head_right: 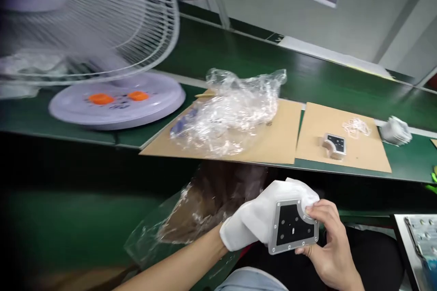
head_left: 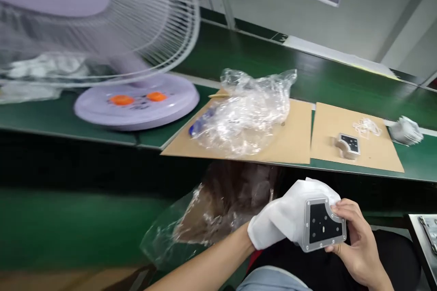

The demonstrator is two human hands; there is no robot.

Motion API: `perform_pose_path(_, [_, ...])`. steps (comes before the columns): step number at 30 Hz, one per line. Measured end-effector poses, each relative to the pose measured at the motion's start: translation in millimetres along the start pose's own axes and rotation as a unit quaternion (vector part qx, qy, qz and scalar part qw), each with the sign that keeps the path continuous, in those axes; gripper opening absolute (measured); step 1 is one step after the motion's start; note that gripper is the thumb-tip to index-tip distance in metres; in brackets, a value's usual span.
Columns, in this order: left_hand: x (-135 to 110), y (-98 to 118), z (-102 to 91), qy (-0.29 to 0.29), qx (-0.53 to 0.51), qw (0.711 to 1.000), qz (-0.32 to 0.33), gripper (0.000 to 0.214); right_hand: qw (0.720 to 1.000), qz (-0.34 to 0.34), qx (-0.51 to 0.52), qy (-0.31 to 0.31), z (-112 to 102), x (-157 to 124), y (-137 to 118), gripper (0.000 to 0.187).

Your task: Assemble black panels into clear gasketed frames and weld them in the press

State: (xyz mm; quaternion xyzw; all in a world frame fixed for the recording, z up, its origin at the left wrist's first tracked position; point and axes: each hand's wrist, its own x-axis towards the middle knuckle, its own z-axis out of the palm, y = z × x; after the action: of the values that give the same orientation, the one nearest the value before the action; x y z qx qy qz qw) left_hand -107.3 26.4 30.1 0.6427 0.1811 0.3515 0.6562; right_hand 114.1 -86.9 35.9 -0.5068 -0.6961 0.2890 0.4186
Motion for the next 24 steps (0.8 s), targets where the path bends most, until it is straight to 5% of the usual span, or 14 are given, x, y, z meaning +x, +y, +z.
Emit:
perform_pose_path(3, [27, 13, 25.8, -0.068, -0.069, 0.993, -0.067, 0.062, 0.994, 0.016, -0.053, 0.099, -19, -13, 5, 0.050])
perform_pose_path(8, [47, 33, 54.2, -0.030, -0.056, 0.992, -0.106, 0.090, 0.972, -0.017, -0.140, 0.188, -43, -5, 4, 0.051])
perform_pose_path(14, [110, 58, 45.4, 0.046, 0.040, 0.997, -0.041, 0.075, 0.938, -0.094, -0.207, 0.262, -57, 47, 9, 0.059])
perform_pose_path(18, [207, 49, 0.8, 0.021, 0.038, 0.999, 0.017, 0.067, 0.928, -0.043, -0.217, 0.301, -73, 64, 25, 0.062])
perform_pose_path(24, [399, 4, -74.3, 0.141, 0.101, 0.984, -0.038, 0.056, 0.917, 0.087, -0.240, 0.306, -88, 29, 77, 0.032])
